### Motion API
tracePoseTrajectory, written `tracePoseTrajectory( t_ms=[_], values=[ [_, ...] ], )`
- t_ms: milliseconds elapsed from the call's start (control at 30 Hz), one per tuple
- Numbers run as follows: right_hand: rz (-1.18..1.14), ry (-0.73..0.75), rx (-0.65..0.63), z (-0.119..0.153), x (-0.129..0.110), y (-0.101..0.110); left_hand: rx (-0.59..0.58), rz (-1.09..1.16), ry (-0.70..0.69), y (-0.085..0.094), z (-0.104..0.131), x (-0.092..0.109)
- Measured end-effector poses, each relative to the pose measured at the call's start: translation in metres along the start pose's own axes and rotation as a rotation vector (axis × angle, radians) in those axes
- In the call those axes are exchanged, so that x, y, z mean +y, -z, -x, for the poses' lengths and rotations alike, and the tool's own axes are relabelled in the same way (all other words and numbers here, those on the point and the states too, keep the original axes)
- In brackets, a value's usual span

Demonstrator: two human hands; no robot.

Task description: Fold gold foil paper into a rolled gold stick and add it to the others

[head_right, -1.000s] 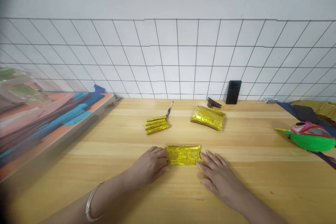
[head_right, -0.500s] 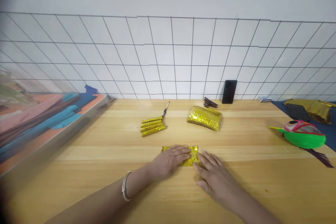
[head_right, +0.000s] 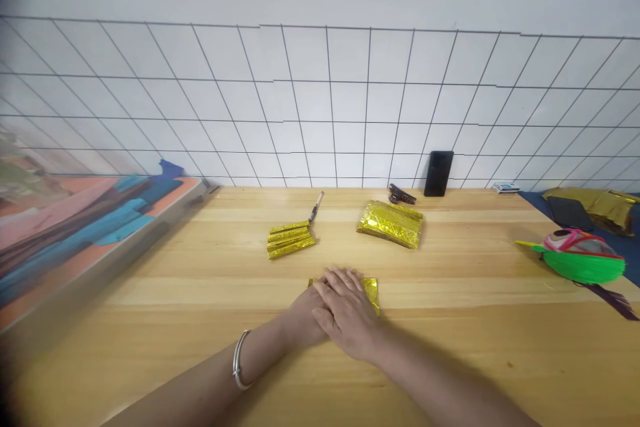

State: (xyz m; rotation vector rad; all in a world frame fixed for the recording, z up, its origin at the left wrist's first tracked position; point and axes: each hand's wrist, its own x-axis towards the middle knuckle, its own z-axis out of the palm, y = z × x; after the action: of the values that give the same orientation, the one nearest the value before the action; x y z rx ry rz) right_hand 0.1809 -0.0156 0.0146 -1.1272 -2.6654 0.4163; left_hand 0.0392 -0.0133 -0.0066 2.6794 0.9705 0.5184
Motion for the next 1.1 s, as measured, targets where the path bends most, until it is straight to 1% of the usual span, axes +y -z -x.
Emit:
tracePoseTrajectory(
  t_ms=[100,200,500,600,700,800,900,1000,1100],
  values=[
    [0.039,-0.042,-0.013,0.01,0.011,0.0,-0.007,-0.011,0.026,0.002,0.0,0.0],
    [0.066,-0.056,-0.041,0.016,0.017,0.0,-0.031,-0.021,0.017,0.001,0.0,-0.001],
    [0.126,-0.043,-0.034,0.018,0.016,-0.006,-0.045,-0.104,0.013,-0.002,0.003,-0.002],
    [0.166,-0.039,-0.028,0.022,0.02,-0.008,-0.04,-0.137,-0.001,-0.006,0.005,-0.006],
    [0.209,-0.032,0.007,0.029,0.025,-0.01,-0.052,-0.156,-0.036,-0.006,0.007,-0.011],
    [0.241,-0.022,0.032,0.035,0.028,-0.013,-0.06,-0.16,-0.051,0.0,0.01,-0.013],
    [0.256,-0.008,0.03,0.036,0.03,-0.015,-0.07,-0.172,-0.043,0.009,0.018,-0.014],
    [0.256,0.0,0.005,0.036,0.031,-0.013,-0.077,-0.202,-0.025,0.017,0.03,-0.015],
    [0.246,0.017,-0.034,0.037,0.032,-0.009,-0.072,-0.233,0.001,0.021,0.042,-0.018]
  ],
)
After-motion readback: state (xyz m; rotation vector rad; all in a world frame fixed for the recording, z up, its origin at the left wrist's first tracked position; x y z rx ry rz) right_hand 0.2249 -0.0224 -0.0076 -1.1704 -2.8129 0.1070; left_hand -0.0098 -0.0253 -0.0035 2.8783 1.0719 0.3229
